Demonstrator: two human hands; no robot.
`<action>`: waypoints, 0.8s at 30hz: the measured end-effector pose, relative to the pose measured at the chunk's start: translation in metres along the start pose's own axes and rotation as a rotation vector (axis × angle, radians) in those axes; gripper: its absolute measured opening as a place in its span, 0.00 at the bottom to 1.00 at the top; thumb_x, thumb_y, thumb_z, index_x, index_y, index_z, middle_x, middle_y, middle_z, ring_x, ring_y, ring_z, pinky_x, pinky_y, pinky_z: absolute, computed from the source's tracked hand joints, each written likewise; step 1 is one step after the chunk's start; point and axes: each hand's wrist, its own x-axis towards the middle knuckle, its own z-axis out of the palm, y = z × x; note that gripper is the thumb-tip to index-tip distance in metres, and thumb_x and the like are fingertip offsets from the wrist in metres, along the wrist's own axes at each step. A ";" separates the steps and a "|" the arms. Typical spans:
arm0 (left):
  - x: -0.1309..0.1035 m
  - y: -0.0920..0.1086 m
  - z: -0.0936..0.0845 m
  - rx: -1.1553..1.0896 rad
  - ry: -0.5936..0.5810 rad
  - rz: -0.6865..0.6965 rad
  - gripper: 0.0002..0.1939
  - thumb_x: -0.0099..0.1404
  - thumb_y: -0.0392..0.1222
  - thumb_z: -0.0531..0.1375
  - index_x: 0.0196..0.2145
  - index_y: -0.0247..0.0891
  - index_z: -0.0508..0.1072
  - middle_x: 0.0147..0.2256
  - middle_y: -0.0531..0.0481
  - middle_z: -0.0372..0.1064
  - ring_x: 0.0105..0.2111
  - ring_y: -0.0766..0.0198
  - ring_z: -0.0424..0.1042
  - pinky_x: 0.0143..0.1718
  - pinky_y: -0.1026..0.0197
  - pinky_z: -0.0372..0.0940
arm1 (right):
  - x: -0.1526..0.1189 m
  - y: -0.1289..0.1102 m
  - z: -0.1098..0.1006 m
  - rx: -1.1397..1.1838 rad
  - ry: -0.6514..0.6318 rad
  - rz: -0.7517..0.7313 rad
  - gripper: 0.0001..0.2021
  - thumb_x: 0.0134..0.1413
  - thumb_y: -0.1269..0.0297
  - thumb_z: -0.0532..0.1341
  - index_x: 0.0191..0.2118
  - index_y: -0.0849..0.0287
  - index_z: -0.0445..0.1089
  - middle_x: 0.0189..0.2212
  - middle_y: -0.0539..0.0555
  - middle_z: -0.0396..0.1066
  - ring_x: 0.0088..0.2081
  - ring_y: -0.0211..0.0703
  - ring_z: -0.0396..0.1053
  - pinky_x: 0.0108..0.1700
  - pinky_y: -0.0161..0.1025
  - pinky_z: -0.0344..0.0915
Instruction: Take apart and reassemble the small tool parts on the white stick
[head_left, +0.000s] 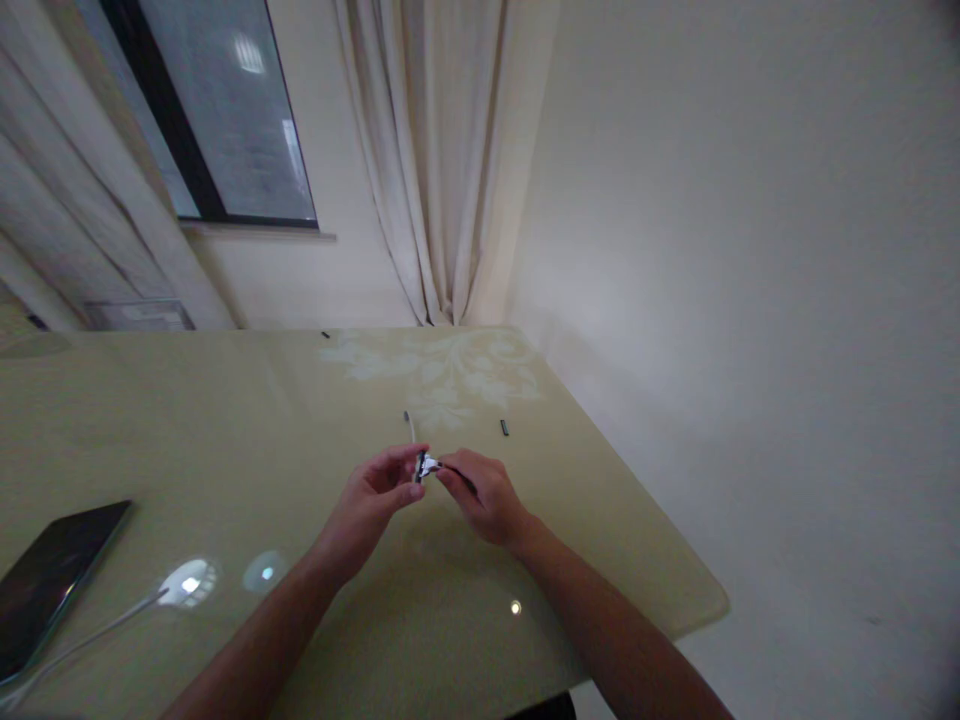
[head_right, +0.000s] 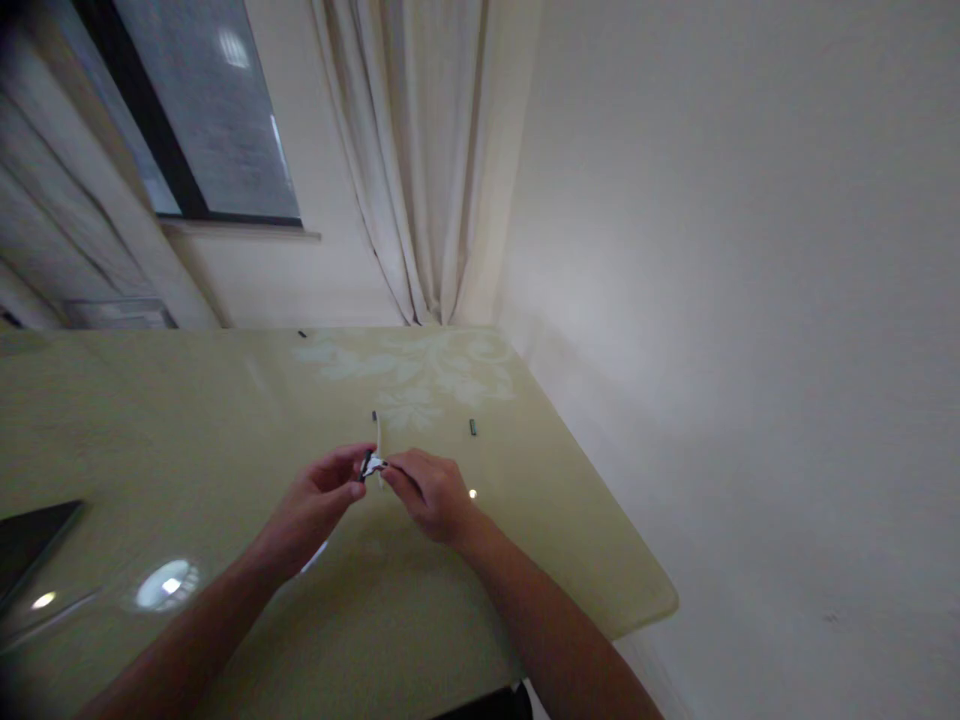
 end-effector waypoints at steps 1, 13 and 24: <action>0.000 0.000 0.000 -0.005 -0.006 0.006 0.26 0.48 0.43 0.78 0.46 0.44 0.83 0.42 0.48 0.78 0.43 0.60 0.72 0.47 0.60 0.66 | 0.000 0.000 0.000 -0.001 0.007 -0.009 0.14 0.74 0.58 0.54 0.44 0.59 0.75 0.34 0.56 0.76 0.34 0.41 0.71 0.40 0.36 0.65; -0.002 0.003 0.001 0.006 -0.002 0.001 0.27 0.49 0.42 0.77 0.48 0.44 0.83 0.42 0.48 0.78 0.42 0.60 0.72 0.46 0.60 0.67 | -0.001 -0.001 -0.001 -0.012 0.004 -0.031 0.13 0.74 0.60 0.55 0.46 0.60 0.75 0.33 0.55 0.75 0.34 0.41 0.71 0.39 0.36 0.65; -0.001 -0.003 -0.004 0.098 0.034 0.015 0.26 0.47 0.40 0.77 0.46 0.44 0.84 0.35 0.51 0.72 0.36 0.65 0.69 0.40 0.63 0.67 | 0.000 -0.002 -0.004 -0.013 -0.045 -0.005 0.15 0.74 0.58 0.55 0.45 0.59 0.77 0.32 0.54 0.75 0.32 0.40 0.70 0.38 0.36 0.64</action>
